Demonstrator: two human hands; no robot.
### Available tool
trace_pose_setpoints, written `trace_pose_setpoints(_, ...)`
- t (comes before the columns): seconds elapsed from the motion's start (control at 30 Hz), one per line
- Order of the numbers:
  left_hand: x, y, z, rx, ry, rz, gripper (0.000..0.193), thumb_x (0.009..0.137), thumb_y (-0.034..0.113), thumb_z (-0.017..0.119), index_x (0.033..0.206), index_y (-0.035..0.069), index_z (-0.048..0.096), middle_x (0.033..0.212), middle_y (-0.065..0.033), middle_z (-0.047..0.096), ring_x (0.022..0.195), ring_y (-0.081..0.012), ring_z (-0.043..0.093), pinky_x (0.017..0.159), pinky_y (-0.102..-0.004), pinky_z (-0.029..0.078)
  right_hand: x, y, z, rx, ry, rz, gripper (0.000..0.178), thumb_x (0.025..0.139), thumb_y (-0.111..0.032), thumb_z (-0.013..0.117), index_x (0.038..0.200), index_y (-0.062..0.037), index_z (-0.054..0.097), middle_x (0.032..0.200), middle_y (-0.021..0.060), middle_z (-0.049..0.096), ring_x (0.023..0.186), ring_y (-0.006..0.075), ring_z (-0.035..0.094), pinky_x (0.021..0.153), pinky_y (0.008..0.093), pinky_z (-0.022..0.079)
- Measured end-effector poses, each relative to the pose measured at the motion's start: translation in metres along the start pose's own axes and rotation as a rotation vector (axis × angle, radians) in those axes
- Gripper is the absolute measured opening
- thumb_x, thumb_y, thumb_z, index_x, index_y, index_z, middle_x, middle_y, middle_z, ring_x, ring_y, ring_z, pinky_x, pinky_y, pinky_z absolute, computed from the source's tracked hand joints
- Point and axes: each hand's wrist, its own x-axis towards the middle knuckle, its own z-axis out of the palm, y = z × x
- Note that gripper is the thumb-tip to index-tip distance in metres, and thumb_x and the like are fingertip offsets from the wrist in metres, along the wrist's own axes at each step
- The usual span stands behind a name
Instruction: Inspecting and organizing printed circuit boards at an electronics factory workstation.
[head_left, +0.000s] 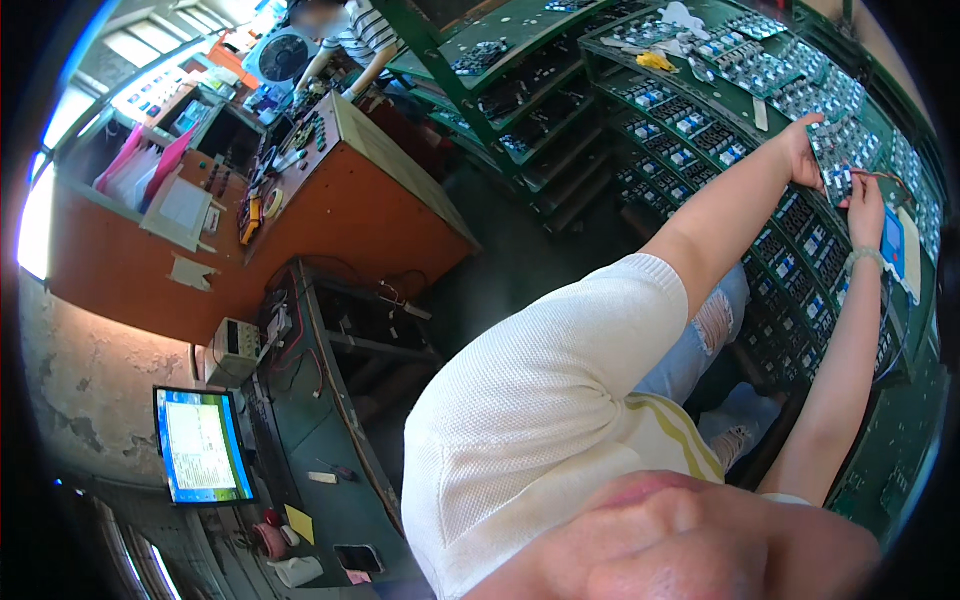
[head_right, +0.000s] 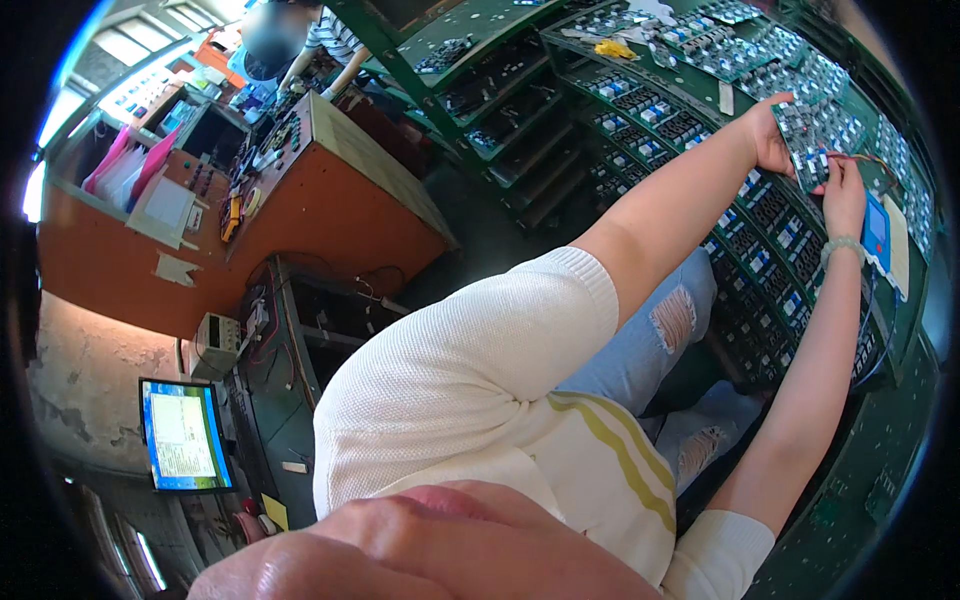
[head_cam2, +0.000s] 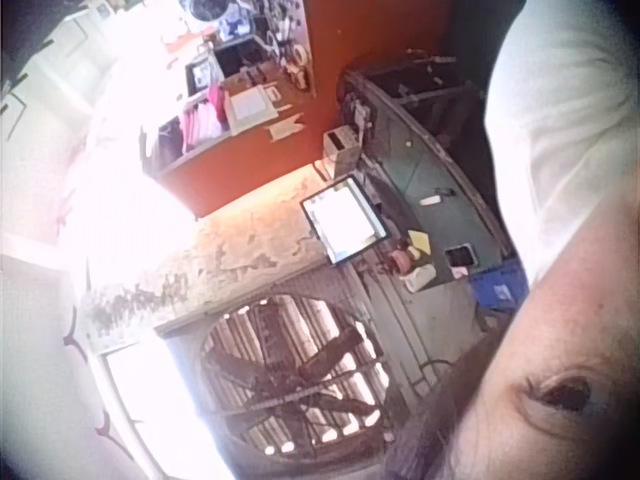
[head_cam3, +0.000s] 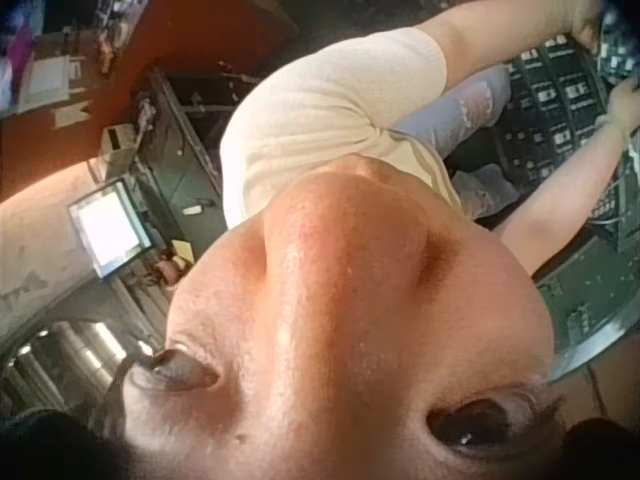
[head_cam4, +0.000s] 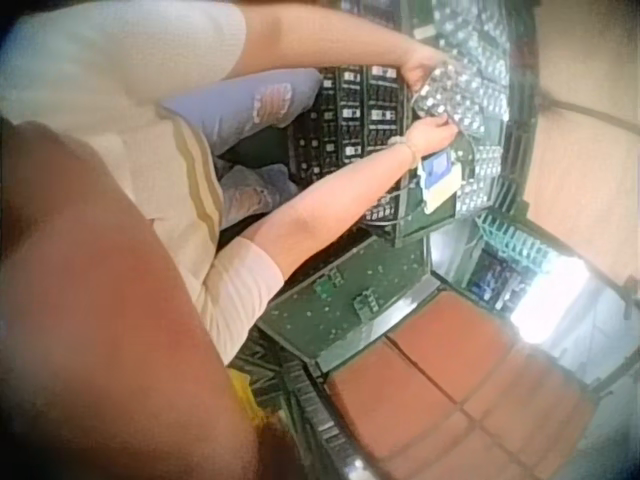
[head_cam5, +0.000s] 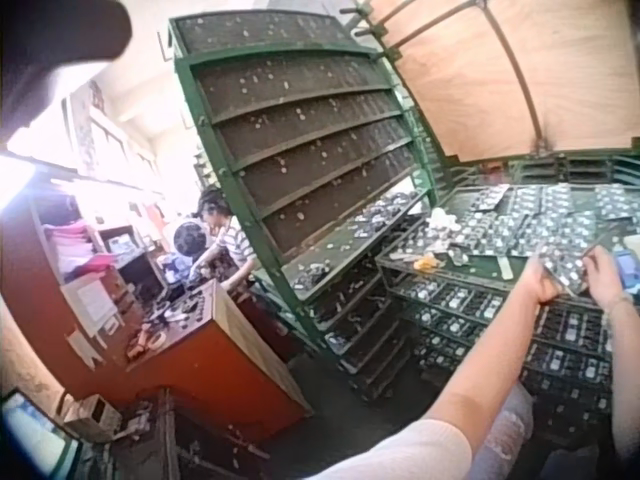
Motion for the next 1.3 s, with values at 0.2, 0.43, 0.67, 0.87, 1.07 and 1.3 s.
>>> trace_pose_setpoints(0.2, 0.001, -0.003, -0.005, 0.086, 0.11, 0.082, 0.068, 0.083, 0.061, 0.027, 0.116, 0.006, 0.051, 0.107, -0.0207, 0.054, 0.102, -0.0411, 0.049, 0.089, -0.0708, 0.024, -0.001, 0.004, -0.002, -0.019, -0.009, -0.002, 0.021, 0.091, -0.018, 0.049, 0.1, -0.001, 0.057, 0.078, 0.0117, 0.06, 0.055, 0.0147, 0.058, 0.054, 0.0272, 0.046)
trace_pose_setpoints(0.43, 0.001, -0.006, -0.002, 0.027, -0.037, 0.063, 0.061, 0.082, 0.048, 0.034, 0.12, 0.002, 0.049, 0.121, -0.0202, 0.052, 0.109, -0.0391, 0.048, 0.093, -0.0615, 0.032, -0.016, -0.031, -0.002, 0.18, -0.013, 0.189, 0.023, 0.088, -0.019, 0.051, 0.099, 0.0002, 0.057, 0.082, 0.0124, 0.061, 0.065, 0.0222, 0.061, 0.06, 0.0333, 0.05)
trace_pose_setpoints(0.67, 0.0, -0.022, 0.037, 0.405, 0.303, 0.152, 0.057, 0.088, 0.046, 0.032, 0.121, 0.002, 0.047, 0.121, -0.0167, 0.051, 0.108, -0.0355, 0.05, 0.091, -0.0547, 0.038, -0.035, -0.052, -0.017, 0.032, 0.455, -0.299, 0.019, 0.087, -0.02, 0.047, 0.083, -0.0027, 0.055, 0.072, 0.0166, 0.064, 0.069, 0.0354, 0.061, 0.064, 0.0444, 0.048)
trace_pose_setpoints(0.87, -0.012, -0.016, 0.023, 0.272, -0.002, 0.098, 0.067, 0.088, 0.051, 0.022, 0.124, -0.002, 0.041, 0.122, -0.0221, 0.049, 0.111, -0.0405, 0.047, 0.088, -0.067, 0.033, -0.037, -0.095, -0.022, 0.412, 0.136, -0.068, 0.012, 0.085, -0.01, 0.055, 0.084, 0.0017, 0.057, 0.078, 0.0091, 0.056, 0.058, 0.0179, 0.059, 0.054, 0.0301, 0.048)
trace_pose_setpoints(1.07, -0.018, -0.007, 0.015, 0.22, 0.038, 0.087, 0.062, 0.088, 0.047, 0.023, 0.127, 0.003, 0.04, 0.122, -0.0221, 0.049, 0.111, -0.0385, 0.047, 0.091, -0.0641, 0.031, -0.037, -0.08, -0.014, 0.334, 0.137, -0.338, 0.01, 0.081, -0.008, 0.059, 0.079, 0.002, 0.057, 0.079, 0.0104, 0.054, 0.057, 0.0186, 0.058, 0.054, 0.0301, 0.047)
trace_pose_setpoints(1.3, -0.022, 0.017, -0.001, 0.017, 0.187, 0.107, 0.054, 0.087, 0.046, 0.036, 0.124, 0.009, 0.048, 0.125, -0.0108, 0.051, 0.116, -0.0315, 0.044, 0.098, -0.0462, 0.036, -0.034, -0.078, -0.01, 0.016, 0.184, -0.288, 0.014, 0.075, -0.015, 0.064, 0.074, -0.0008, 0.06, 0.079, 0.0159, 0.059, 0.076, 0.0324, 0.058, 0.069, 0.037, 0.048)
